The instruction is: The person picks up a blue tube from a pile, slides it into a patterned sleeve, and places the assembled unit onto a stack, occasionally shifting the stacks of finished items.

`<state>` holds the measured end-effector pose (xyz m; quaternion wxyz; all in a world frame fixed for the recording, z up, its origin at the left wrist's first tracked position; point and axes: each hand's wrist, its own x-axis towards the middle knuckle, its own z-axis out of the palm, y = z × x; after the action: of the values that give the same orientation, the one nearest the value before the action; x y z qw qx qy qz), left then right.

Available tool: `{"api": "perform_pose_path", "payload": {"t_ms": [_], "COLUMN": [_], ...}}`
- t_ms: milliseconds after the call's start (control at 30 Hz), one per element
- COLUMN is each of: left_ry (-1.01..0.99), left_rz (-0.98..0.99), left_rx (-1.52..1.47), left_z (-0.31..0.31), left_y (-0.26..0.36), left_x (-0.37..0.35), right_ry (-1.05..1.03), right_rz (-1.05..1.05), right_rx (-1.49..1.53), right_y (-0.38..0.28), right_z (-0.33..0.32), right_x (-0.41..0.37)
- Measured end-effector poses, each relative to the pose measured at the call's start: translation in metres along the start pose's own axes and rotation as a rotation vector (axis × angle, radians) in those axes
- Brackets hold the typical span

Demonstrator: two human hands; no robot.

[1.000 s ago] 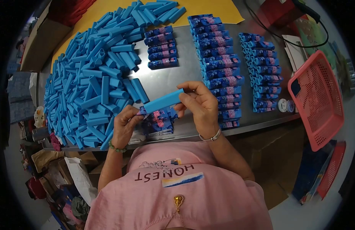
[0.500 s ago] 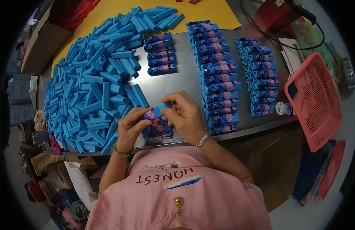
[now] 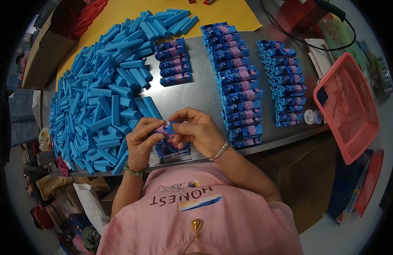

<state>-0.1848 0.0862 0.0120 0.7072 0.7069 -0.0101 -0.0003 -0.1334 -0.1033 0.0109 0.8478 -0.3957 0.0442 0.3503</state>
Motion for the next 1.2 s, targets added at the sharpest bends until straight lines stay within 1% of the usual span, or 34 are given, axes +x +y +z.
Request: {"api": "perform_pose_path", "payload": {"t_ms": [67,200,267,300,333,367,433,533,567,600,667,733,800,933,1000,1033,1100,1133,1200], "left_ry": [-0.020,-0.035,-0.030,0.035,0.101,0.100,0.144,0.213,0.249,0.248,0.334,0.333,0.316,0.318,0.347,0.350,0.360,0.365,0.372], "left_rz": [0.017,0.028,0.052,-0.051,-0.154,-0.099,0.056,0.386,0.389,0.398,0.469,0.451,0.448,0.433,0.393,0.391,0.277,0.278,0.359], "left_rx": [0.015,0.032,0.052,-0.009,-0.070,0.022,0.179,0.557,0.628,0.628,0.865,0.868,0.987,0.931,0.784,0.787,0.734,0.733,0.693], "left_z": [0.000,0.000,-0.002,-0.002,-0.002,-0.006,-0.009,-0.004,-0.005,-0.003,0.001,0.001,0.000,0.000,0.002,0.000,-0.002,-0.003,-0.003], "left_y": [0.000,-0.004,-0.006,-0.005,-0.005,-0.011,-0.025,-0.029,-0.039,-0.043,-0.049,-0.059,-0.064,-0.061,-0.057,-0.060,-0.067,-0.067,-0.061], "left_x": [0.002,0.008,0.018,0.025,0.032,0.044,0.075,0.120,0.134,0.145,0.161,0.173,0.178,0.179,0.175,0.174,0.173,0.173,0.171], "right_ry": [-0.057,-0.063,0.042,0.036,0.058,0.081,0.078,0.080,0.088,0.098,0.103,0.108,0.116,0.108,0.097,0.094,0.088,0.085,0.085], "right_rz": [0.094,0.066,0.017,0.009,0.012,0.015,0.015,0.011,0.001,-0.008,-0.013,-0.012,0.011,0.029,0.032,0.035,0.044,0.044,0.047], "right_rx": [0.116,0.125,0.131,0.131,0.059,-0.013,-0.053,-0.118,-0.156,-0.193,-0.204,-0.211,-0.225,-0.221,-0.224,-0.223,-0.228,-0.232,-0.228], "right_y": [0.000,0.005,0.005,0.006,0.008,0.010,0.013,0.011,0.011,0.011,0.008,0.007,0.008,0.008,0.008,0.009,0.009,0.008,0.006], "right_z": [-0.005,-0.009,-0.010,-0.011,-0.012,-0.013,-0.013,-0.012,-0.014,-0.016,-0.018,-0.019,-0.020,-0.019,-0.018,-0.018,-0.017,-0.016,-0.014], "right_x": [0.002,0.003,0.002,0.002,0.002,0.001,0.000,-0.001,-0.001,-0.001,-0.001,0.000,0.002,0.003,0.004,0.005,0.006,0.005,0.003]}}
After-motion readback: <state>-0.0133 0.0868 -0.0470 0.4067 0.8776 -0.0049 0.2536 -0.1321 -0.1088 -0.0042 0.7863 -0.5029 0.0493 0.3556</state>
